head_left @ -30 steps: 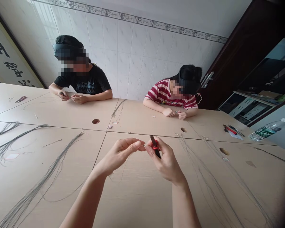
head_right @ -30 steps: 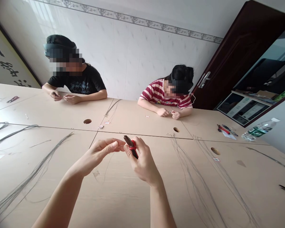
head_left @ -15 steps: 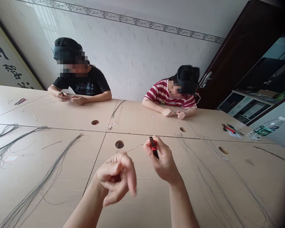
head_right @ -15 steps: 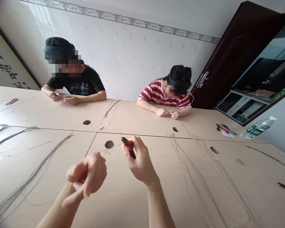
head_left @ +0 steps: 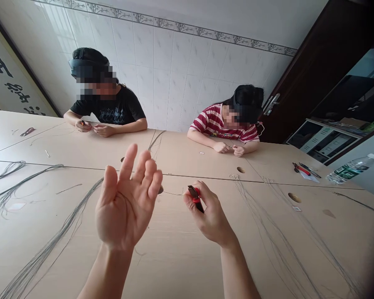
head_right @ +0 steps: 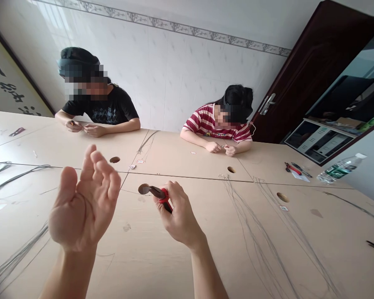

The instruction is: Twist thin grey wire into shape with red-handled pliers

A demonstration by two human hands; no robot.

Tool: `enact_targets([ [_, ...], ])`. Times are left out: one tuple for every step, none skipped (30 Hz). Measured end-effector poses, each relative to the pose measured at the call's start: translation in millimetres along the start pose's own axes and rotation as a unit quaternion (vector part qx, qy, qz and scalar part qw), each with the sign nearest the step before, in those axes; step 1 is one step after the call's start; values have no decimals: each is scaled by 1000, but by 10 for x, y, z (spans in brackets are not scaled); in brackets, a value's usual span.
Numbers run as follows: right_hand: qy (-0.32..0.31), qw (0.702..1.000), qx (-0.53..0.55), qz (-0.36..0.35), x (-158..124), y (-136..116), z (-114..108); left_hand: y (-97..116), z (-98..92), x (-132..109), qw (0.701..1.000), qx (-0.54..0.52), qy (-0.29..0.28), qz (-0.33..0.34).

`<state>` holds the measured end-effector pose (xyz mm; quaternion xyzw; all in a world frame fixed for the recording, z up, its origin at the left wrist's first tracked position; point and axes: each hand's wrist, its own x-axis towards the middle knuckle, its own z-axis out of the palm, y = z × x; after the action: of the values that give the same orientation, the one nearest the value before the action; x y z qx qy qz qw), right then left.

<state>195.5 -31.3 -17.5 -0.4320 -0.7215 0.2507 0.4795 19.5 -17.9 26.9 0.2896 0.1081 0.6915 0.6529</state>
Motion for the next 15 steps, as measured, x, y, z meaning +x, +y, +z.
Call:
enact_targets([
  [2, 1000, -1, -2, 1, -7, 5, -25, -12, 27, 1000, 18, 9, 20],
  [2, 1000, -3, -3, 2, -14, 9, -53, -28, 53, 999, 35, 15, 36],
  [0, 1000, -5, -5, 3, -21, 12, -82, -45, 79, 997, 49, 18, 48],
  [-3, 1000, -7, -8, 3, -28, 14, -113, -65, 104, 997, 59, 19, 56],
  [-8, 1000, -8, -12, 3, -35, 16, -146, -86, 128, 996, 67, 20, 59],
  [-13, 1000, -10, -17, 3, -40, 16, -179, -107, 152, 995, 71, 21, 60],
  [-17, 1000, -10, -23, 1, -44, 15, -213, -128, 174, 995, 76, 23, 58],
  [-21, 999, -11, -29, -1, -48, 11, -247, -150, 193, 995, 82, 25, 52],
  [-25, 999, -10, -34, -4, -51, 6, -280, -171, 209, 995, 92, 27, 39],
  [-28, 999, -9, -36, -8, -55, -1, -312, -191, 219, 994, 105, 31, 21],
  [-29, 999, -9, -37, -13, -59, -10, -341, -209, 224, 992, 122, 32, -5],
  [-31, 999, -9, -37, -18, -63, -20, -366, -226, 224, 989, 143, 28, -35],
  [-29, 999, -11, -36, -23, -68, -32, -387, -241, 218, 983, 167, 19, -69],
  [-25, 999, -14, -35, -28, -72, -44, -403, -252, 208, 976, 193, 2, -103],
  [-19, 999, -17, -35, -31, -75, -56, -413, -259, 196, 966, 221, -22, -134],
])
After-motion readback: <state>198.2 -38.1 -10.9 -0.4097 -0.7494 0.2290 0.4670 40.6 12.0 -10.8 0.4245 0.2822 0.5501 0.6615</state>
